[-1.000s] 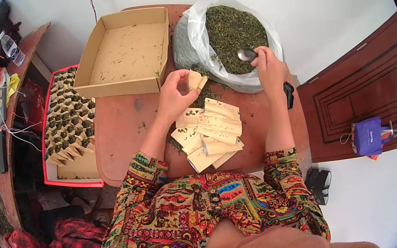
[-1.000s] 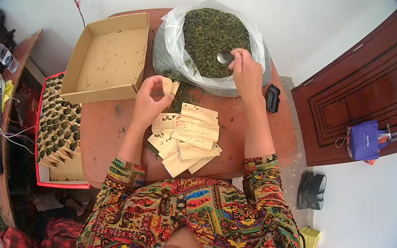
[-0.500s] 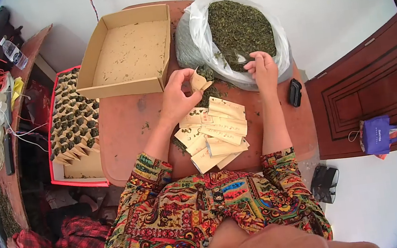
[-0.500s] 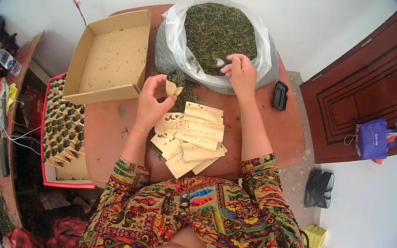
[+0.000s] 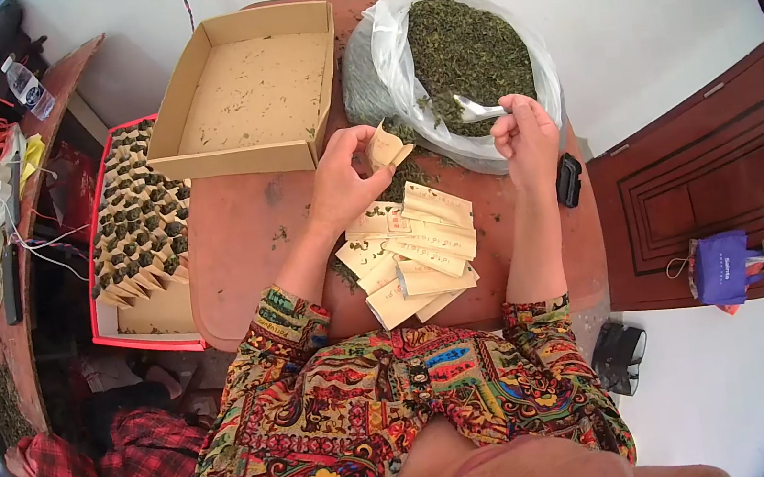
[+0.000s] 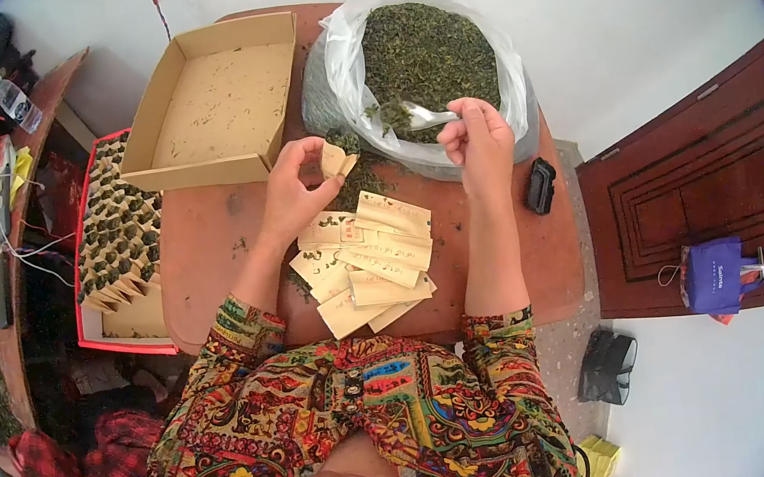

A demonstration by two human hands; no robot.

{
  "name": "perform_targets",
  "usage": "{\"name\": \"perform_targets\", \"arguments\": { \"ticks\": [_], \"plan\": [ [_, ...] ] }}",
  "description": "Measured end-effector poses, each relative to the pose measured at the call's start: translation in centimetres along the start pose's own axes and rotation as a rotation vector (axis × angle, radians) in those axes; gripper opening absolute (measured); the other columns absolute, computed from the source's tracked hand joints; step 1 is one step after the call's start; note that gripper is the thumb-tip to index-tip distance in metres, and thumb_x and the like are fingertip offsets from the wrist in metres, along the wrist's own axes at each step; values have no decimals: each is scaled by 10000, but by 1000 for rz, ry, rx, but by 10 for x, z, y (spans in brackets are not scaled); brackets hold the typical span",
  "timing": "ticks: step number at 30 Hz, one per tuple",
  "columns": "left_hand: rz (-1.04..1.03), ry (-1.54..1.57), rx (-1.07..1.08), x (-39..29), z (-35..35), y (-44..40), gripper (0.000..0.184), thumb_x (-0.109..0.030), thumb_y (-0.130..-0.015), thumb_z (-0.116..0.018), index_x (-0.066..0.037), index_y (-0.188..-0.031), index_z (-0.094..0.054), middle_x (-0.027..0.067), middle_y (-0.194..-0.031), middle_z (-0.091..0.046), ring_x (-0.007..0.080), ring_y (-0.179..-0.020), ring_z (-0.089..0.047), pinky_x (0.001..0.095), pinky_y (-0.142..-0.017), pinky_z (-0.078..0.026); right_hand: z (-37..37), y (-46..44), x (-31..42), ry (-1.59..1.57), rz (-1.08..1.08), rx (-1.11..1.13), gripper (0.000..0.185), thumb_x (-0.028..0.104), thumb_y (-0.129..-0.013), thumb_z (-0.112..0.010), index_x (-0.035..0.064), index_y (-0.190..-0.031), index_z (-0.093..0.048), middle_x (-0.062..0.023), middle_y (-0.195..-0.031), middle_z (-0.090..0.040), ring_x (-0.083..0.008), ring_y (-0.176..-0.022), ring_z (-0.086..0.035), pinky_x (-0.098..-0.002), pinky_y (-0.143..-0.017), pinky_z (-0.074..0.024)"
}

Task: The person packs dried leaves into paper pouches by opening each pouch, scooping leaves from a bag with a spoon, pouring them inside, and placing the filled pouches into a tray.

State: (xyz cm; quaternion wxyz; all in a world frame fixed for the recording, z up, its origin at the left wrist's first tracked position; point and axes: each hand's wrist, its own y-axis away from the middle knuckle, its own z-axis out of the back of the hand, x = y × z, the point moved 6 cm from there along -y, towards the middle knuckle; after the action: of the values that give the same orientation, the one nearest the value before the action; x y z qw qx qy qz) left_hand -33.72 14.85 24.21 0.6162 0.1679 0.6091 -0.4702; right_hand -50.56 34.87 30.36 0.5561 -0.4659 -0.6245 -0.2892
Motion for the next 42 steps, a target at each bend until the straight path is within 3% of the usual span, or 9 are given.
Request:
{"name": "perform_targets", "arguments": {
  "ticks": [7, 12, 15, 21, 24, 30, 36, 40, 42],
  "plan": [
    [-2, -24, 1, -1, 0, 0, 443, -120, -750, -762, -33, -1147, -586, 78, -1063, -588, 210, -980, -600, 324, -807, -513, -51, 31, 10, 288, 96, 124, 238, 222, -1039, -497, 40, -1005, -646, -21, -673, -649, -62, -546, -538, -207, -501, -421],
    [-24, -3, -9, 3, 1, -1, 455, -128, -743, -765, -30, -1150, -586, 88, -1056, -595, 219, -975, -604, 335, -828, -508, -90, 58, 29, 739, 411, 301, 181, 133, -999, -525, -6, -1021, -639, -95, -701, -649, -173, -611, -641, -315, -618, -505],
    [-21, -36, -8, 0, 3, -1, 445, -128, -745, -762, -29, -1143, -589, 93, -1051, -600, 220, -967, -609, 337, -833, -506, -96, 61, 39, 793, 628, 306, 151, 110, -980, -557, -1, -1032, -644, -96, -738, -652, -202, -644, -652, -329, -636, -511],
    [-23, -36, -23, 2, 5, -1, 442, -133, -749, -760, -29, -1144, -589, 91, -1048, -600, 216, -950, -620, 335, -818, -507, -91, 69, 46, 794, 738, 261, 130, 84, -960, -580, 13, -1048, -644, -100, -775, -653, -220, -670, -655, -348, -638, -508],
    [-13, -29, -24, 1, 4, 0, 442, -134, -750, -761, -30, -1144, -589, 88, -1047, -601, 213, -954, -621, 330, -808, -510, -100, 71, 36, 882, 775, 446, 133, 78, -963, -573, 21, -1062, -642, -94, -778, -653, -225, -675, -653, -352, -632, -504],
    [-44, -34, -19, 0, 5, -1, 433, -130, -752, -756, -31, -1140, -590, 85, -1042, -602, 209, -951, -624, 320, -798, -511, -89, 66, 40, 744, 779, 277, 132, 72, -953, -584, 33, -1065, -643, -86, -733, -646, -235, -655, -630, -352, -619, -498],
    [-28, -35, -9, 4, 5, 0, 445, -122, -744, -759, -33, -1145, -588, 85, -1055, -607, 217, -970, -621, 330, -807, -510, -95, 67, 37, 841, 821, 445, 143, 86, -978, -560, 29, -1065, -657, -68, -711, -654, -191, -659, -635, -322, -608, -496],
    [-31, -13, -22, 9, 7, 0, 450, -116, -734, -757, -34, -1145, -589, 88, -1074, -604, 222, -983, -619, 333, -808, -511, -49, 45, 35, 588, 506, 52, 206, 130, -1020, -496, 30, -1101, -658, -41, -752, -683, -94, -695, -637, -267, -612, -491],
    [-26, 19, -27, 11, 7, -1, 457, -113, -727, -756, -39, -1146, -590, 92, -1077, -601, 225, -988, -618, 334, -807, -511, -26, 27, 22, 672, 462, -61, 218, 151, -1019, -489, 36, -1099, -657, -65, -746, -683, -134, -696, -653, -298, -638, -503]
  ]
}}
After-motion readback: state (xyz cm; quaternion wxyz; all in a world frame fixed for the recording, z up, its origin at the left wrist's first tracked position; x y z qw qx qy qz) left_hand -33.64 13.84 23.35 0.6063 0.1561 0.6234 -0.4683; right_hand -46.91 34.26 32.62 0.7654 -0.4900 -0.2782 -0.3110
